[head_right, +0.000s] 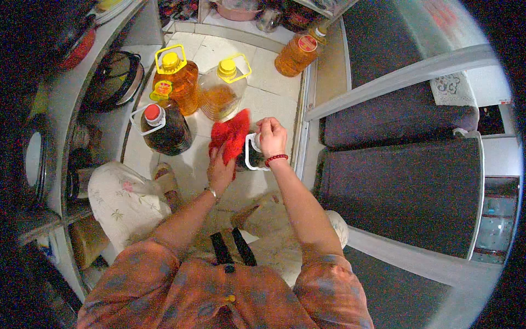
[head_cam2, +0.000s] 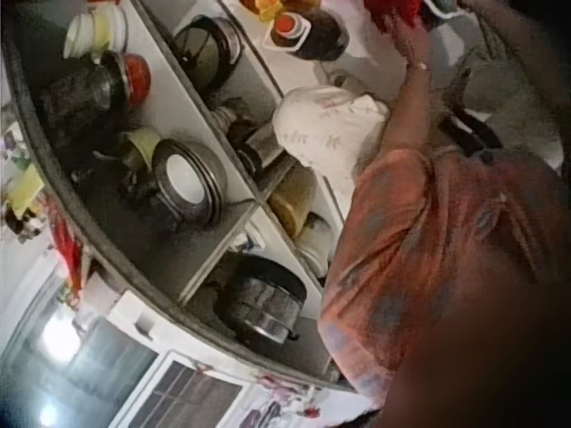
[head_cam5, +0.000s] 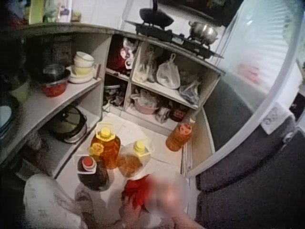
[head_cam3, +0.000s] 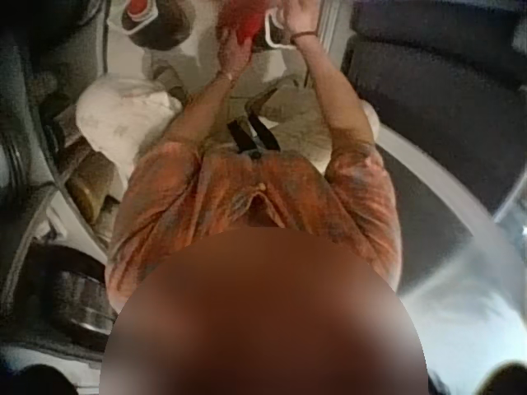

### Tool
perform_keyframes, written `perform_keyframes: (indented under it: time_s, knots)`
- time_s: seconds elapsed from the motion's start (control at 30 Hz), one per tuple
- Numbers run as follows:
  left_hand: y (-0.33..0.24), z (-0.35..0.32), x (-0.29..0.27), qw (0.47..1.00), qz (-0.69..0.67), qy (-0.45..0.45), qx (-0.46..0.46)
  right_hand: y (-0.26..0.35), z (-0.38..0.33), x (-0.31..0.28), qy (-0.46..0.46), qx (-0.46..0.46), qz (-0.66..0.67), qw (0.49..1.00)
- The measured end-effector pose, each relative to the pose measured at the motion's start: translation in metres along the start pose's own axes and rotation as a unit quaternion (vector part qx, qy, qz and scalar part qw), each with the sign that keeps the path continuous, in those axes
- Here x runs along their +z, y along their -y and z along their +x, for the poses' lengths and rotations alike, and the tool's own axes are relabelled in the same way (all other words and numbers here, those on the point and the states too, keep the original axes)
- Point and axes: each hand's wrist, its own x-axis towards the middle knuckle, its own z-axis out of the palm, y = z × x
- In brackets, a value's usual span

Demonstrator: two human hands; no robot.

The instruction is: The person sits on the kitchen floor and wipes several large plastic bottles with a red cloth. They handle each bottle one at a time, wiping the body and cap, then place them back on the floor.

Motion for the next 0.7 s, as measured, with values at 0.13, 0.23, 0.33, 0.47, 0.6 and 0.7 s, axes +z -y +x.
perform_keyframes:
  time_s: [0.13, 0.23, 0.33, 0.47, 0.6, 0.7]
  knots:
    - [0.059, -0.006, 0.010, 0.950, -0.187, -0.026, -0.249, 0.014, -0.005, 0.003, 0.001, 0.029, 0.017, 0.999]
    - [0.043, 0.006, 0.009, 0.954, -0.185, -0.021, -0.235, 0.022, -0.010, 0.009, 0.015, 0.037, 0.030, 0.999]
    - [-0.018, 0.022, 0.015, 0.984, -0.158, 0.024, -0.084, 0.002, -0.002, 0.003, -0.005, 0.014, 0.008, 1.000]
    - [-0.045, 0.027, 0.019, 0.978, -0.207, 0.021, 0.027, 0.004, -0.002, 0.008, -0.014, 0.011, -0.004, 1.000]
    - [-0.030, 0.027, 0.010, 0.989, -0.129, 0.050, -0.042, 0.018, -0.005, 0.005, 0.017, 0.026, 0.013, 0.999]
    - [-0.025, 0.028, 0.015, 0.993, -0.111, 0.032, -0.014, 0.024, -0.004, 0.001, 0.033, 0.061, -0.031, 0.997]
